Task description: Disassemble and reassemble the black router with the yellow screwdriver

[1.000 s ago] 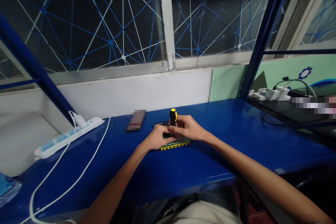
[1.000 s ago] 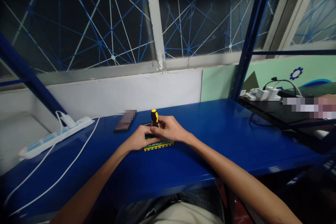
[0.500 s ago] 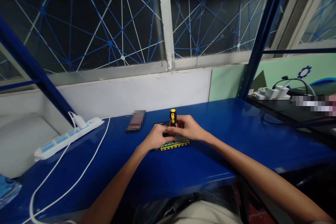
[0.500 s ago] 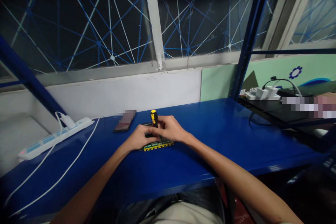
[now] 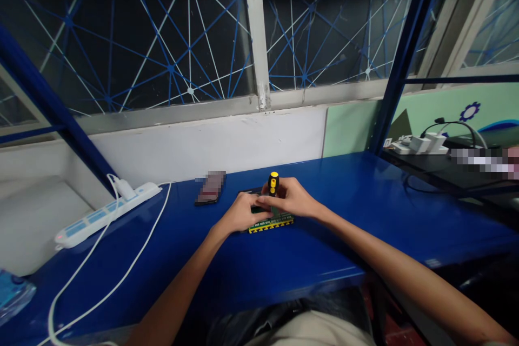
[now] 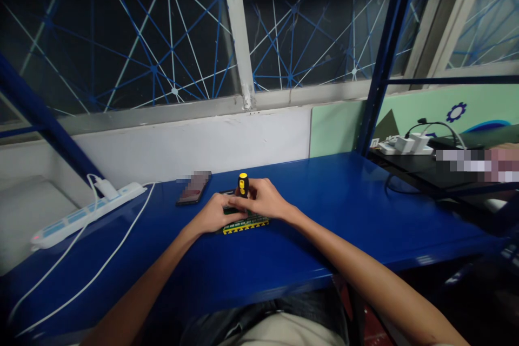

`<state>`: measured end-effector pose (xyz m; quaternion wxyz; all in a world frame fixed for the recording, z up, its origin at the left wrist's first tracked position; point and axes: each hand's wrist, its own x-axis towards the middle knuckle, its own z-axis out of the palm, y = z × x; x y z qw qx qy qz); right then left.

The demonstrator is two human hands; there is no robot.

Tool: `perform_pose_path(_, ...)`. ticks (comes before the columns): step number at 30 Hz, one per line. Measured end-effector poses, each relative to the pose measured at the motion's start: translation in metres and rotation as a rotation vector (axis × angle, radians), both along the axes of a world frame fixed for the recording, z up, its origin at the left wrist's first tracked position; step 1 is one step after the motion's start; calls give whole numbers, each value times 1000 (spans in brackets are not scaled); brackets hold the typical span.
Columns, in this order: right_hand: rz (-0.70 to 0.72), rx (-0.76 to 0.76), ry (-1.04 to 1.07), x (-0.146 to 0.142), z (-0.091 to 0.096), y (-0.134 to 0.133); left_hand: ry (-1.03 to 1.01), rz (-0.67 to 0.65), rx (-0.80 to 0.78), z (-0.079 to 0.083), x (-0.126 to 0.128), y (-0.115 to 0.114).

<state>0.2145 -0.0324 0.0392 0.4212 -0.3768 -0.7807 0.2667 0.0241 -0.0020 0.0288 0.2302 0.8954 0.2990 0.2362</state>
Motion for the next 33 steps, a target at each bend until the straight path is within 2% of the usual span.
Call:
perform_pose_path(3, -4, 3, -7, -1, -1, 0, 2, 10, -15, 0, -1, 0)
perform_pose_path(9, -21, 13, 4, -3, 0, -2, 17, -62, -59, 5, -2, -2)
perform_pose_path(20, -17, 18, -2, -6, -2, -3, 3, 31, -38, 5, 0, -2)
perform_pose_path(27, -3, 28, 15, -4, -4, -1, 6, -67, -7, 7, -1, -5)
perform_pose_path(33, -46, 12, 13, -4, -2, -2, -14, -30, -2, 6, 1, -5)
